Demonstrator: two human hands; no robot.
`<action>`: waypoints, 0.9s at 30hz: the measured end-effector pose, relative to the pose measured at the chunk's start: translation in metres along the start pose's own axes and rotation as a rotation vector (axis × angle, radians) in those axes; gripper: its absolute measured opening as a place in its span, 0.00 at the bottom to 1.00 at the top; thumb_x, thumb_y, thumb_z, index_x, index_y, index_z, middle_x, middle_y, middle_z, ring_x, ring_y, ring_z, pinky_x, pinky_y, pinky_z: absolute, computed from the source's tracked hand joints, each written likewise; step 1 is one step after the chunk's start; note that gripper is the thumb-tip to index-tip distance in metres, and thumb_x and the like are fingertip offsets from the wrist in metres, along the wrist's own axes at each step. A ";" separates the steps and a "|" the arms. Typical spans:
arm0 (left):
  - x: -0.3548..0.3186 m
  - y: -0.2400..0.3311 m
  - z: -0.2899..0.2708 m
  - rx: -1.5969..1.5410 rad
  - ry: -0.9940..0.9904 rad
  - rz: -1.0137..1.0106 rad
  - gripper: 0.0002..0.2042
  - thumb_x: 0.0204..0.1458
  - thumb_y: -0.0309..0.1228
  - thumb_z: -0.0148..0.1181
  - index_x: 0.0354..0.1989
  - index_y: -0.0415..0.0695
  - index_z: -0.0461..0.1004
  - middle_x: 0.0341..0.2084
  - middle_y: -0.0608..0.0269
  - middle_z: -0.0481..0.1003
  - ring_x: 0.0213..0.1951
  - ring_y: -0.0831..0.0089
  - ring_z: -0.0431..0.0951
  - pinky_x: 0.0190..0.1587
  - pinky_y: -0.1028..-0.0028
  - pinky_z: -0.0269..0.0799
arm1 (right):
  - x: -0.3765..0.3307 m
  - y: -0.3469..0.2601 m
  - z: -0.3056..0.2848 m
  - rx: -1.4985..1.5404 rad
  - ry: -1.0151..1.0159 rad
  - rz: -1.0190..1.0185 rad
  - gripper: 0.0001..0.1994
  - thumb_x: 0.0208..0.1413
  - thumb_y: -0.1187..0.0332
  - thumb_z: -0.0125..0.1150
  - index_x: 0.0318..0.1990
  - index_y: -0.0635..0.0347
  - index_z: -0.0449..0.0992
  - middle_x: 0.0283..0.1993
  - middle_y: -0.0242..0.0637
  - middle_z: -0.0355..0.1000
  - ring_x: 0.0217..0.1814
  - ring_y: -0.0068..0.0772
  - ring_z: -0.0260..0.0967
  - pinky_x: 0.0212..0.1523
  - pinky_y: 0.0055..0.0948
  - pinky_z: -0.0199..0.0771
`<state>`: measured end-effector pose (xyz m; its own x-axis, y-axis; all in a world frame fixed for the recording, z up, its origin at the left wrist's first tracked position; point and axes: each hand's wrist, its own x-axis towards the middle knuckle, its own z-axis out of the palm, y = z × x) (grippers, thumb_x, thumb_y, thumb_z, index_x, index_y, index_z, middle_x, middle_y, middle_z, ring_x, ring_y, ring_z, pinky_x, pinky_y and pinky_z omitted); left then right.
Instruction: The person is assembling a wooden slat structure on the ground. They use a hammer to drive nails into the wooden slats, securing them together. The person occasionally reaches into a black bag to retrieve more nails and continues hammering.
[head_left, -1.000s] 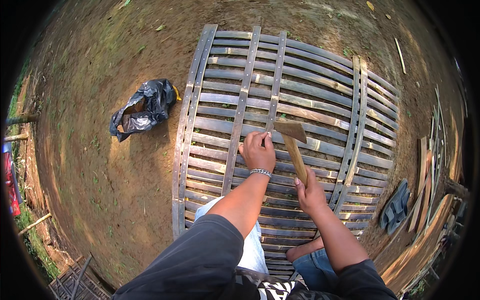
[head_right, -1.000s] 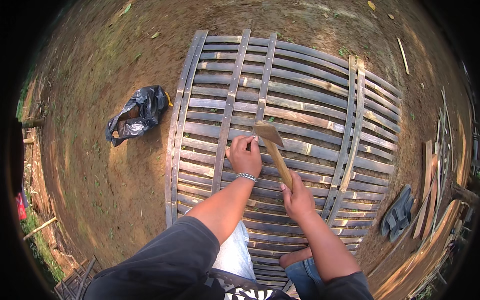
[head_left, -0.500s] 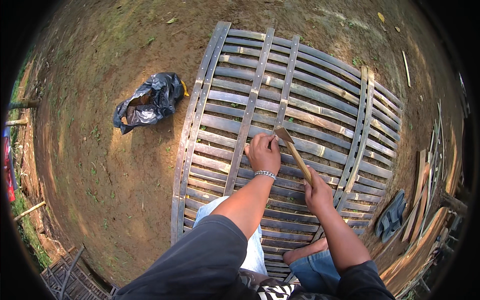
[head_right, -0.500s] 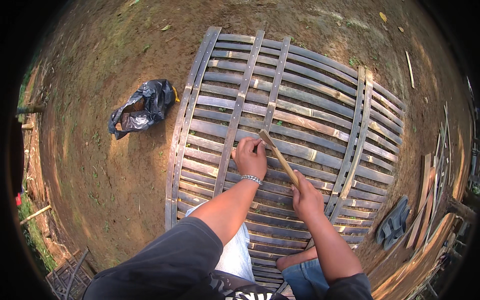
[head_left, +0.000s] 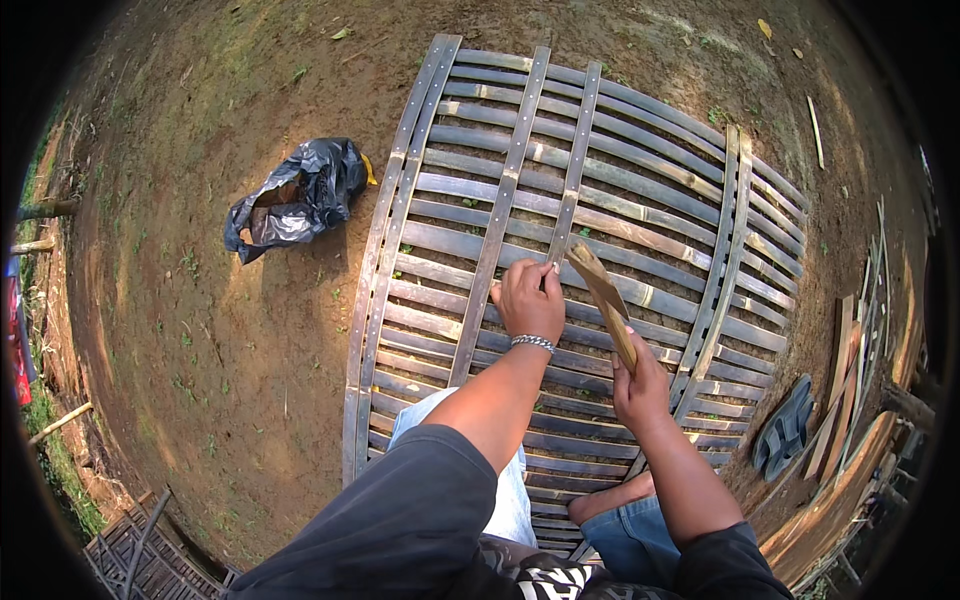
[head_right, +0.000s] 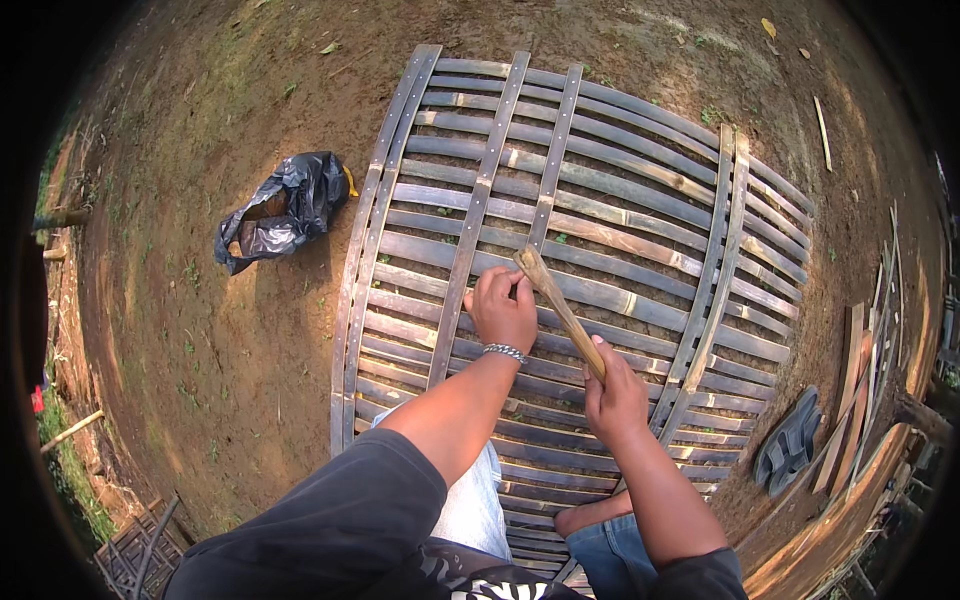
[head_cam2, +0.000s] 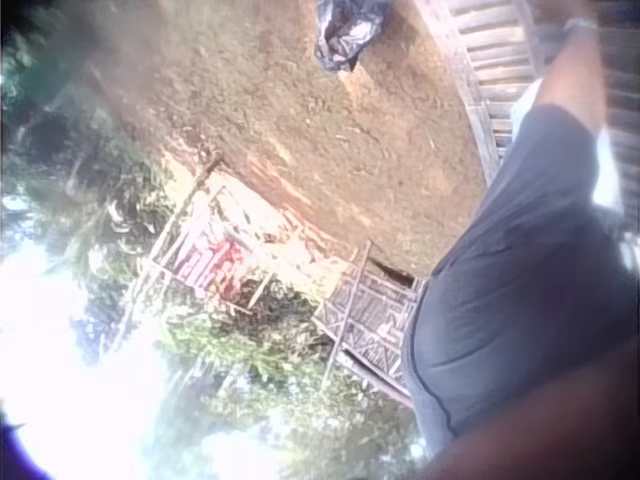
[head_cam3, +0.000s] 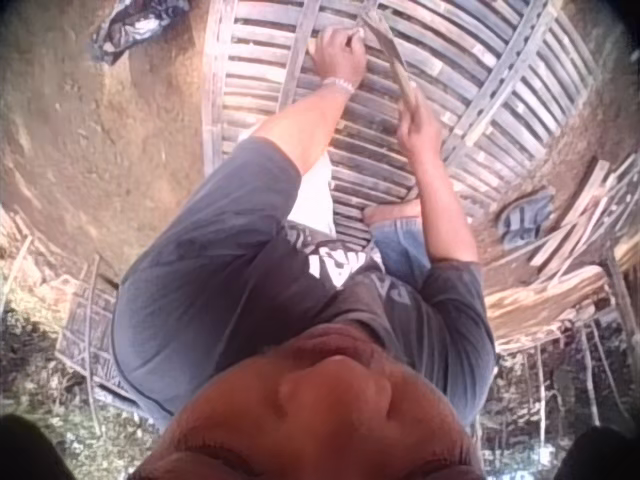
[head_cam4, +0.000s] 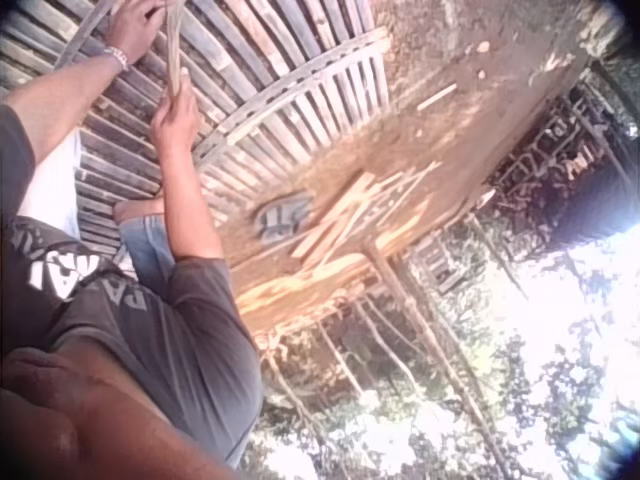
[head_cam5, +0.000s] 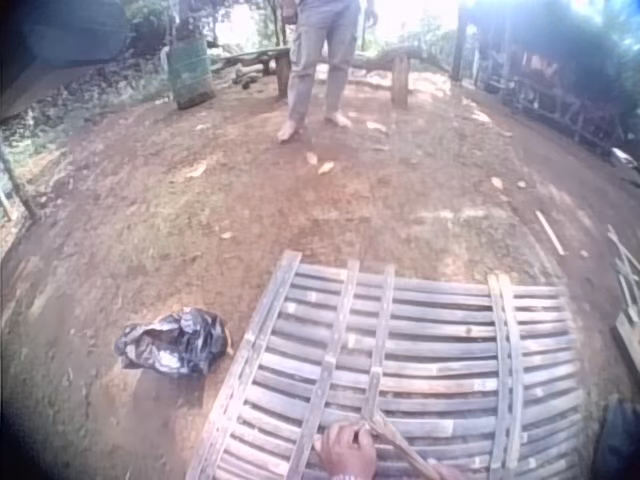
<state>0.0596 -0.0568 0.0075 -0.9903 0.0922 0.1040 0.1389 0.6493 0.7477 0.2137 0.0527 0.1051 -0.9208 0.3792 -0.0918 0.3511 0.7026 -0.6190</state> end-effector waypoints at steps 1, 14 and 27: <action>0.000 0.002 0.000 -0.001 -0.014 -0.010 0.04 0.51 0.30 0.67 0.34 0.48 0.79 0.40 0.65 0.78 0.46 0.63 0.78 0.51 0.60 0.61 | -0.001 0.003 0.002 -0.029 -0.001 -0.002 0.25 0.61 0.72 0.60 0.66 0.51 0.67 0.49 0.50 0.78 0.46 0.58 0.78 0.42 0.48 0.79; -0.002 0.000 0.002 0.013 -0.004 -0.002 0.04 0.52 0.30 0.68 0.35 0.48 0.80 0.40 0.66 0.78 0.46 0.64 0.77 0.53 0.60 0.61 | -0.001 0.005 -0.002 -0.098 -0.119 0.140 0.25 0.63 0.72 0.59 0.67 0.47 0.66 0.48 0.53 0.78 0.46 0.60 0.78 0.44 0.47 0.78; -0.012 0.016 -0.014 0.306 0.030 -0.160 0.22 0.63 0.37 0.55 0.64 0.44 0.67 0.72 0.52 0.55 0.73 0.54 0.52 0.71 0.47 0.40 | 0.001 0.014 -0.041 0.150 -0.170 0.383 0.24 0.64 0.68 0.58 0.67 0.48 0.65 0.50 0.54 0.78 0.52 0.62 0.76 0.49 0.49 0.76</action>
<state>0.0740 -0.0577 0.0270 -0.9985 -0.0485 0.0238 -0.0288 0.8507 0.5249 0.2244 0.0876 0.1278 -0.7485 0.4815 -0.4560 0.6552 0.4307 -0.6207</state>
